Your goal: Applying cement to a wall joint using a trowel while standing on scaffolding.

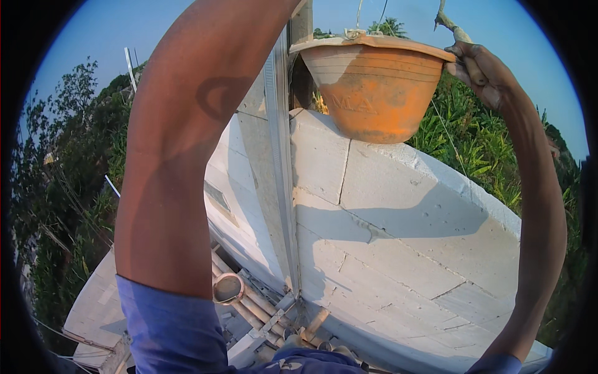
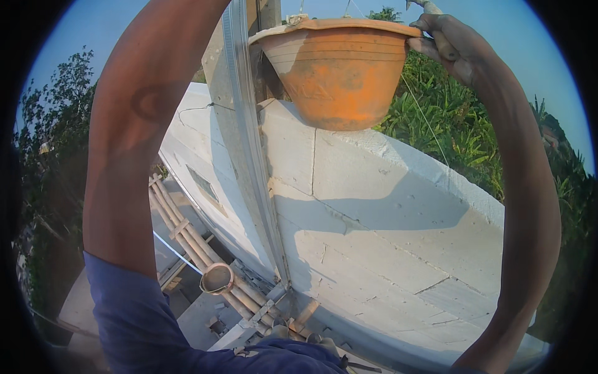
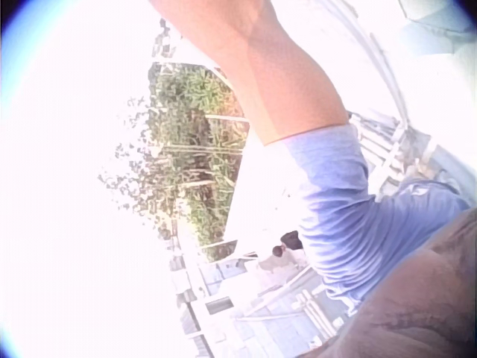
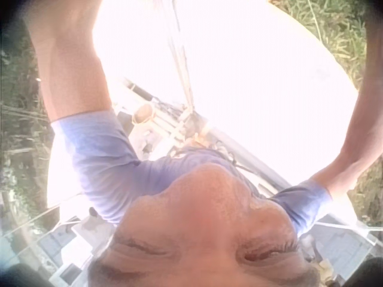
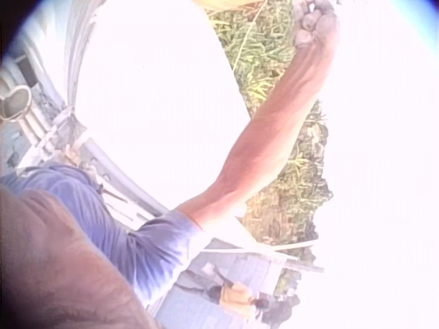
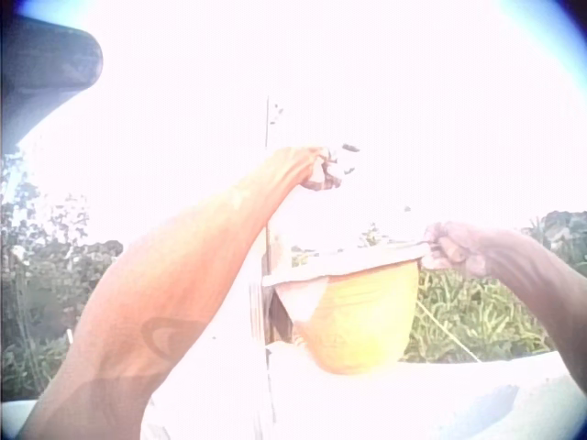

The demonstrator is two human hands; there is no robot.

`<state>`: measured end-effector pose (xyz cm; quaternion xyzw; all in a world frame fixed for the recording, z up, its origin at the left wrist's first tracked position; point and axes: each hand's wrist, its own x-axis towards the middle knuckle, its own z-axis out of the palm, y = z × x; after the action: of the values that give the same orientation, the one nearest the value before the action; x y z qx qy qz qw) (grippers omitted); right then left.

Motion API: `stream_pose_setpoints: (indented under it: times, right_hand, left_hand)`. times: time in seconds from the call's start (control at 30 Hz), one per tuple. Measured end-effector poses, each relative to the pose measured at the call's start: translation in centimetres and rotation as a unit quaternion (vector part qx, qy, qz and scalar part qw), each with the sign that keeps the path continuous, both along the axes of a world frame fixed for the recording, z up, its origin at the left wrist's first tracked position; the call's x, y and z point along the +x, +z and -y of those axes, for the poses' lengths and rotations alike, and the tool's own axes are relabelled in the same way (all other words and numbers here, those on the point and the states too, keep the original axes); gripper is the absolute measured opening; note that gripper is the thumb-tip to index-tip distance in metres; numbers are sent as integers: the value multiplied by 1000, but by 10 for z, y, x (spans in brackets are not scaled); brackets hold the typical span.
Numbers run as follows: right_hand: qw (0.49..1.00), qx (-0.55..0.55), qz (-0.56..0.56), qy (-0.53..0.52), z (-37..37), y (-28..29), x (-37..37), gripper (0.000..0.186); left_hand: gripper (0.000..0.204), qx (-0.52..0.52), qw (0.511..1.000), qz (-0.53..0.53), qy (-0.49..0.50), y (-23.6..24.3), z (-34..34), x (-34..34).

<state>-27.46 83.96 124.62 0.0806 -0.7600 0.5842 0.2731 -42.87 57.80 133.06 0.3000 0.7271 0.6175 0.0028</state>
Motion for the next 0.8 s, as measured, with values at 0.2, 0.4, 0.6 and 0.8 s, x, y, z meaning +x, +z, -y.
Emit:
stream_pose_setpoints:
  times: [0.2,0.4,0.6,0.8]
  right_hand:
    - [999,-52,6,12,-22,-24,30,28]
    - [998,56,-6,34,-54,12,38,40]
    - [991,123,28,36,10,50,33,30]
    - [999,49,-15,18,30,56,-22,20]
  left_hand:
    - [21,-8,1000,17,1,-15,-1,6]
    - [21,-11,1000,22,-11,-18,-2,14]
    - [21,1,1000,1,-24,-3,5,26]
    - [21,-6,1000,-7,-20,4,18,28]
